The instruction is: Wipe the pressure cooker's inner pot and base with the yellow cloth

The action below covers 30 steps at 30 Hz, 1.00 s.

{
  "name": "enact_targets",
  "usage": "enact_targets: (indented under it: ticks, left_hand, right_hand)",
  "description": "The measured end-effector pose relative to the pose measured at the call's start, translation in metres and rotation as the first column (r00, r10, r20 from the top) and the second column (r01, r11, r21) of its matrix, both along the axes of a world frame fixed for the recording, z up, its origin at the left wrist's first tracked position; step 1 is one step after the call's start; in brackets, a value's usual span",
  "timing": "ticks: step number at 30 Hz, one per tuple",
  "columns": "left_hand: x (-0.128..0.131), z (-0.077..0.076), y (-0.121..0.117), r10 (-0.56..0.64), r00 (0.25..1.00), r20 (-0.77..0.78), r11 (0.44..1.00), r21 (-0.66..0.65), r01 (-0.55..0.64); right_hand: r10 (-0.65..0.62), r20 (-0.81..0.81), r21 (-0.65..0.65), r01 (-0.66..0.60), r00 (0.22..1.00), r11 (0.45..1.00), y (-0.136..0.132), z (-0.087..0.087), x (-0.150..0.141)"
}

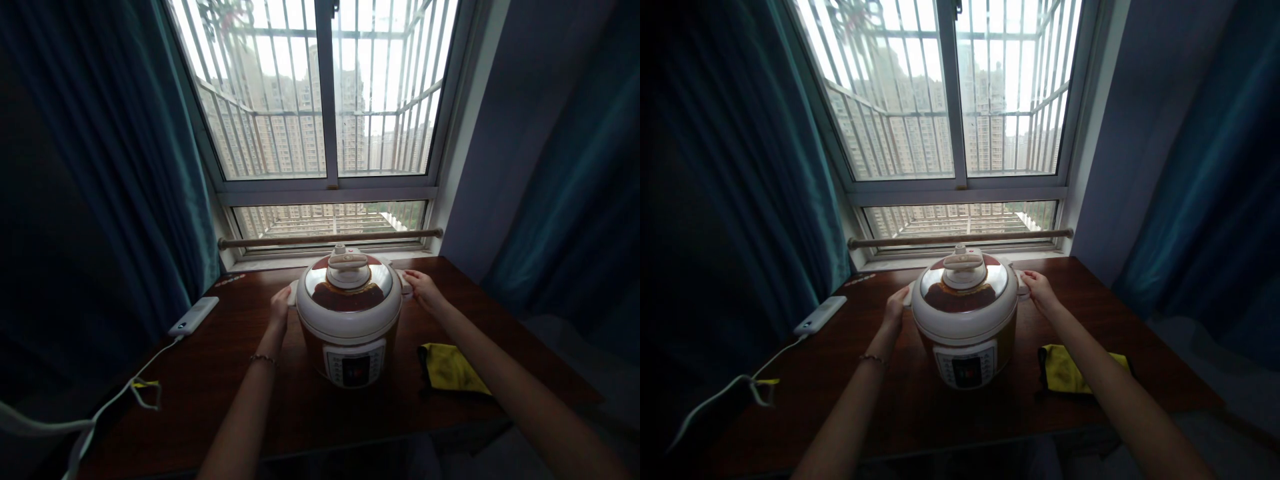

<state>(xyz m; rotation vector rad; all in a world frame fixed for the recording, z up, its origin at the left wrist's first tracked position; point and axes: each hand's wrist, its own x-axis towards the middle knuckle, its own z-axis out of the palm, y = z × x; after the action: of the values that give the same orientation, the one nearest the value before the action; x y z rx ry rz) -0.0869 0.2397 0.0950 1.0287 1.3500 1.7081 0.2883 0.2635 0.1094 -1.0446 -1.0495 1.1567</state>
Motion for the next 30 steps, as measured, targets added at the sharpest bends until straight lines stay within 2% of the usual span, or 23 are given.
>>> enact_targets:
  ticks: [6,14,17,20,21,22,24,25,26,28,30]
  left_hand:
    - [-0.001,-0.003,0.002,-0.003,1.0,0.005,1.0,0.007,0.003]
    - [0.001,0.001,-0.001,0.009,1.0,-0.007,1.0,-0.005,-0.009]
    - [0.001,0.001,-0.001,0.01,1.0,-0.018,1.0,-0.009,-0.011]
    - [0.0,0.0,0.0,-0.001,1.0,-0.027,1.0,-0.011,0.001]
    - [-0.001,-0.001,0.001,-0.003,1.0,-0.029,1.0,-0.012,0.002]
    - [-0.001,-0.001,0.002,-0.002,1.0,-0.031,1.0,-0.014,0.002]
    - [-0.002,-0.003,0.003,0.009,1.0,-0.03,1.0,-0.021,-0.009]
    - [-0.002,-0.004,0.003,0.016,0.999,-0.027,1.0,-0.026,-0.017]
    - [-0.002,-0.004,0.004,0.024,0.999,-0.024,0.999,-0.031,-0.024]
    - [-0.002,-0.005,0.005,0.032,0.999,-0.02,0.999,-0.038,-0.033]
    - [-0.003,-0.006,0.006,0.034,0.999,-0.019,0.999,-0.038,-0.035]
  right_hand:
    - [-0.059,0.134,0.011,0.058,0.989,0.998,0.004,-0.004,0.0]
    - [-0.147,0.308,0.067,0.133,0.94,0.989,0.009,-0.008,0.006]
    - [-0.204,0.351,0.072,0.19,0.914,0.979,-0.008,-0.018,0.02]
    - [-0.301,0.432,0.099,0.287,0.85,0.953,-0.045,-0.048,0.039]
    - [-0.336,0.481,0.115,0.322,0.81,0.94,-0.061,-0.064,0.046]
    - [-0.372,0.63,0.181,0.337,0.682,0.924,-0.076,-0.082,0.052]
    - [-0.411,0.84,0.253,0.414,0.354,0.874,-0.106,-0.121,0.062]
    - [-0.381,0.901,0.246,0.483,0.205,0.84,-0.12,-0.141,0.068]
    - [-0.321,0.942,0.221,0.539,0.099,0.813,-0.131,-0.16,0.074]
    - [-0.168,0.986,0.142,0.568,-0.007,0.811,-0.15,-0.189,0.087]
    - [-0.058,0.996,0.082,0.509,-0.063,0.857,-0.162,-0.207,0.101]
